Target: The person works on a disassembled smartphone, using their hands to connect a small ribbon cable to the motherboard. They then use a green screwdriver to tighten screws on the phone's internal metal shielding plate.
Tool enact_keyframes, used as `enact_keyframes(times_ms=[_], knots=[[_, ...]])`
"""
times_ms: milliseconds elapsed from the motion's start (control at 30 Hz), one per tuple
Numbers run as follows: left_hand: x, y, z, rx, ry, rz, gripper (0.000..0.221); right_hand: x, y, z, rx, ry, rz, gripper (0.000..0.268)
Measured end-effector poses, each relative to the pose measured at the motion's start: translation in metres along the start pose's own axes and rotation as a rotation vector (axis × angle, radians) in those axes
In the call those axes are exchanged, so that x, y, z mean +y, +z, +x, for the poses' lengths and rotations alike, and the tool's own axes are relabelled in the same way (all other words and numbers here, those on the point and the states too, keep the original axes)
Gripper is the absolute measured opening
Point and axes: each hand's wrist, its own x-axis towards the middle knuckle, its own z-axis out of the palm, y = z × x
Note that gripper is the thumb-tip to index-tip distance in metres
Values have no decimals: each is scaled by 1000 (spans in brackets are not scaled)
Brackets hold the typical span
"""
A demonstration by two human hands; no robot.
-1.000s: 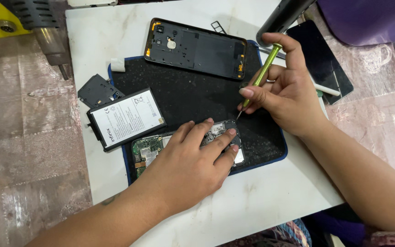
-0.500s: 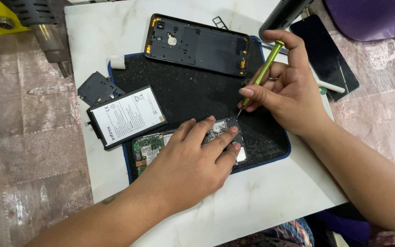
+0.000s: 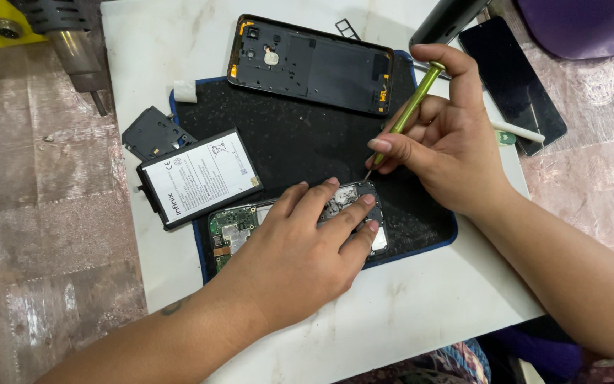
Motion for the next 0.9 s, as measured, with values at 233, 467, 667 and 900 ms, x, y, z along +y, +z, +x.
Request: enact_keyframes(times_ms=[233,467,667,900], knots=[[0,1,0,-4,-1,-7,29,1,0,0,-3,-11,-23,81],[0,1,0,-7,-1,-8,30,4,2,-5,4,-45,-29,82],[0,0,-1,-9,-6,-4,31,4,1,-11,-6,-142,-136,79],[0,3,-1,1,-9,2,31,2,4,-16,-9,-355,-278,82]])
